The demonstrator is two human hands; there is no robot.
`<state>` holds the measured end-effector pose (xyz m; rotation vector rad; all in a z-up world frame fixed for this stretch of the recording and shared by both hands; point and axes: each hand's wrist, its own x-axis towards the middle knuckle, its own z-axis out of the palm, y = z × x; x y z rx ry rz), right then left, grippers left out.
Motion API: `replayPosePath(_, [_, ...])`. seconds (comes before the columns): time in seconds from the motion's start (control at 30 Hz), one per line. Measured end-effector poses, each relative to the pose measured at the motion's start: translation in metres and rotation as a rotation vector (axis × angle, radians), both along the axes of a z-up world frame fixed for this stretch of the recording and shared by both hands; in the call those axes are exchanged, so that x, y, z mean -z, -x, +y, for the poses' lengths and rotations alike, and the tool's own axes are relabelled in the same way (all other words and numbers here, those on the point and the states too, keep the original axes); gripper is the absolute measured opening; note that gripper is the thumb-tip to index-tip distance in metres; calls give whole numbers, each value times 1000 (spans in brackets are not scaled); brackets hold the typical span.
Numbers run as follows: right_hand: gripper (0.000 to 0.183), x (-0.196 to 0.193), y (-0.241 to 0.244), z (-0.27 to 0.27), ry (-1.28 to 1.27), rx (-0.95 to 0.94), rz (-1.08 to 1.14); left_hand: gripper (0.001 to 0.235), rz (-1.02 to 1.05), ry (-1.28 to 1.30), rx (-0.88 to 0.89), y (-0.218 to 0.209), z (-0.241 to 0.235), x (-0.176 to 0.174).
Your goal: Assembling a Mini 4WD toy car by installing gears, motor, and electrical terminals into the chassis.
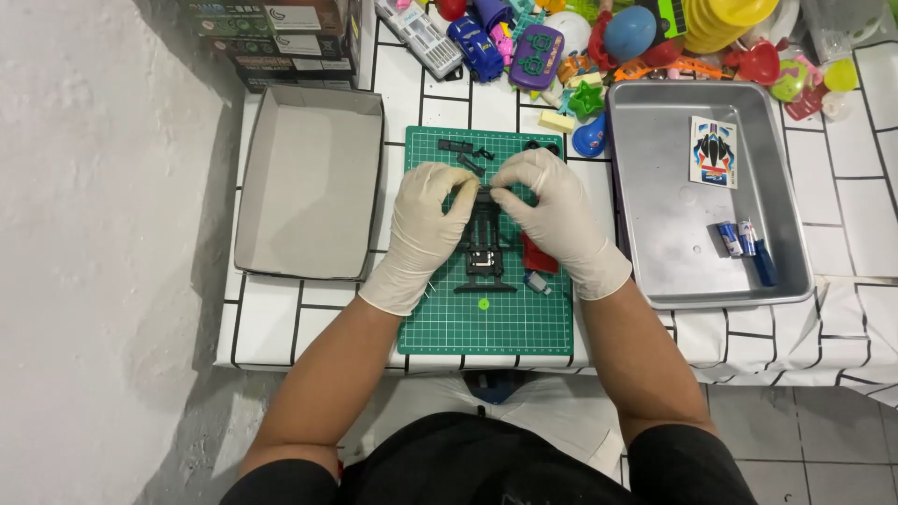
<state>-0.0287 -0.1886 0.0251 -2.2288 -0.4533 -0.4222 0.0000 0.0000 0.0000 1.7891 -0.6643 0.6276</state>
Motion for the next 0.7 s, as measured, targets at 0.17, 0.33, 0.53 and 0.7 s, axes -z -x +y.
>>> replayPosePath(0.17, [13, -5, 1, 2, -38, 18, -15, 7, 19, -25, -17, 1, 0, -1])
replayPosePath(0.33, [11, 0, 0, 8, -28, 46, -27, 7, 18, -30, -2, -2, 0, 5])
replayPosePath(0.53, [12, 5, -4, 11, 110, 83, 27, 11, 13, -140, 18, -7, 7, 10])
replayPosePath(0.7, [10, 14, -5, 12, 276, 82, 21, 28, -24, -408, 8, -8, 12, 19])
